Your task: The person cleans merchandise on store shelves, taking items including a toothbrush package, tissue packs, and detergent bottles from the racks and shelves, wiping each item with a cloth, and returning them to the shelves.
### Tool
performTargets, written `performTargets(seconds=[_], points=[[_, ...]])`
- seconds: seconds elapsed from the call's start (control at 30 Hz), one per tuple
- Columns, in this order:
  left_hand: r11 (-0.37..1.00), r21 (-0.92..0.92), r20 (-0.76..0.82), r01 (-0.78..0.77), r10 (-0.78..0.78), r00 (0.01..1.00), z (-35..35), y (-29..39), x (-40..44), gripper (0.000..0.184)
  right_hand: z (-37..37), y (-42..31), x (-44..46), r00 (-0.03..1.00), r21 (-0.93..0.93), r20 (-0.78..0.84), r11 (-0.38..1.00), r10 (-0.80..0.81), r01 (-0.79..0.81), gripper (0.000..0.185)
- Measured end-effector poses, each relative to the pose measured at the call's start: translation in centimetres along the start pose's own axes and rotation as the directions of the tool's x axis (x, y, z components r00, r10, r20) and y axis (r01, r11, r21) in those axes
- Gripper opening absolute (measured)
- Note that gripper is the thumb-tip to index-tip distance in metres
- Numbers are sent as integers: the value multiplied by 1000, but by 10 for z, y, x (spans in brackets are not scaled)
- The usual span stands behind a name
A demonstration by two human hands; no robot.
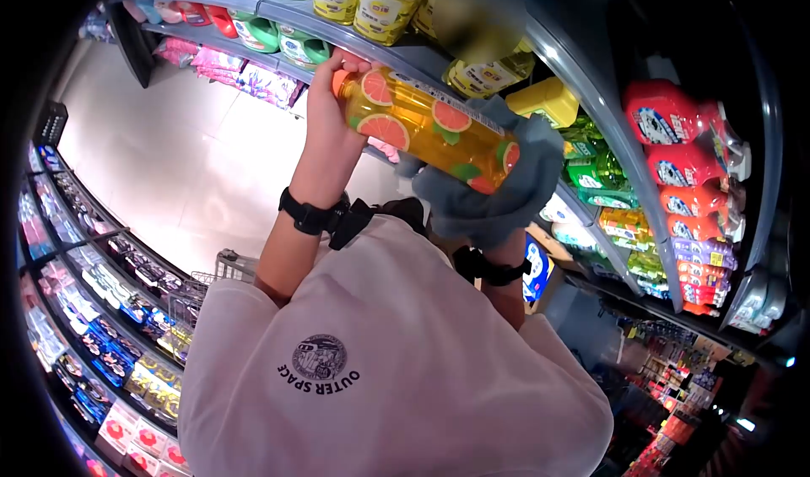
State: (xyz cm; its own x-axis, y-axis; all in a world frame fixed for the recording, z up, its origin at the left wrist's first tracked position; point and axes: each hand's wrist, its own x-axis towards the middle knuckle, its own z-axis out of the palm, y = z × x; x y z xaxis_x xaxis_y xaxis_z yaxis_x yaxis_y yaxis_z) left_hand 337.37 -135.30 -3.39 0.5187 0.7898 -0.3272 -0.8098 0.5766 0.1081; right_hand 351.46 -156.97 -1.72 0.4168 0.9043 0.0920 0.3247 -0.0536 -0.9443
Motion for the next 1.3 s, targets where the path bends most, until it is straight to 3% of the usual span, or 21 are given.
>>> performTargets(seconds=[0.1,0.27,0.33,0.37,0.4,0.47,0.57,0.67,0.73,0.77,0.8,0.87,0.93,0.97,1.0,1.03,1.07,1.1,1.13,1.23,1.3], points=[[951,213,46,-222,218,975,21,5,-26,20,1,4,9,994,97,82,993,-70,62,52],[796,456,243,-397,318,916,48,9,-47,22,5,26,30,958,221,239,969,-159,106,45],[778,558,455,-289,4,891,48,16,-32,21,8,32,37,938,221,285,966,-197,136,43],[819,534,473,-210,-83,877,42,15,-20,23,8,28,38,932,188,304,971,-200,147,42],[823,524,483,-220,-74,873,37,11,-11,23,7,21,36,931,64,309,981,-195,184,39],[895,442,427,56,-265,865,32,3,4,27,4,8,33,929,-185,321,949,-186,254,35],[884,450,439,129,-344,830,31,-4,13,30,11,3,32,927,-252,340,935,-155,249,36],[854,503,400,130,-363,842,40,-2,9,35,20,18,32,965,-275,239,945,-110,176,37],[519,817,362,-251,-124,924,38,6,10,38,20,25,34,992,-339,108,936,-61,95,38],[314,879,374,-358,9,927,19,6,12,43,19,21,36,996,-370,68,926,-53,75,39],[192,887,413,-419,71,908,10,9,-1,35,20,4,42,998,-397,45,915,-51,64,40],[158,887,433,-435,46,900,2,9,-35,35,27,-46,52,994,-437,76,893,-82,107,44],[261,922,336,-286,-169,927,-7,1,-62,45,27,-50,55,990,-457,36,879,-136,137,37],[200,939,312,-278,-161,936,-6,-2,-72,56,17,-28,57,901,-578,185,698,-392,422,54],[198,942,305,-271,-166,938,-3,-4,-75,56,24,-30,57,904,-578,182,702,-386,416,54],[226,930,328,-289,-158,931,0,-5,-78,61,39,-37,57,963,-187,-33,948,-266,256,67],[255,918,348,-305,-148,926,4,-6,-81,67,45,-41,60,991,215,-63,968,-122,133,84],[181,919,374,-350,-120,920,12,-5,-80,77,51,-45,62,996,591,-91,806,26,33,102],[183,922,366,-342,-119,923,9,-6,-81,77,50,-43,66,996,590,-87,807,33,25,102],[200,901,406,-384,-80,910,2,-6,-81,81,50,-53,80,936,417,-225,841,-271,344,104],[270,862,462,-430,-63,885,-7,-11,-78,81,44,-49,94,926,450,-164,810,-340,376,105]])
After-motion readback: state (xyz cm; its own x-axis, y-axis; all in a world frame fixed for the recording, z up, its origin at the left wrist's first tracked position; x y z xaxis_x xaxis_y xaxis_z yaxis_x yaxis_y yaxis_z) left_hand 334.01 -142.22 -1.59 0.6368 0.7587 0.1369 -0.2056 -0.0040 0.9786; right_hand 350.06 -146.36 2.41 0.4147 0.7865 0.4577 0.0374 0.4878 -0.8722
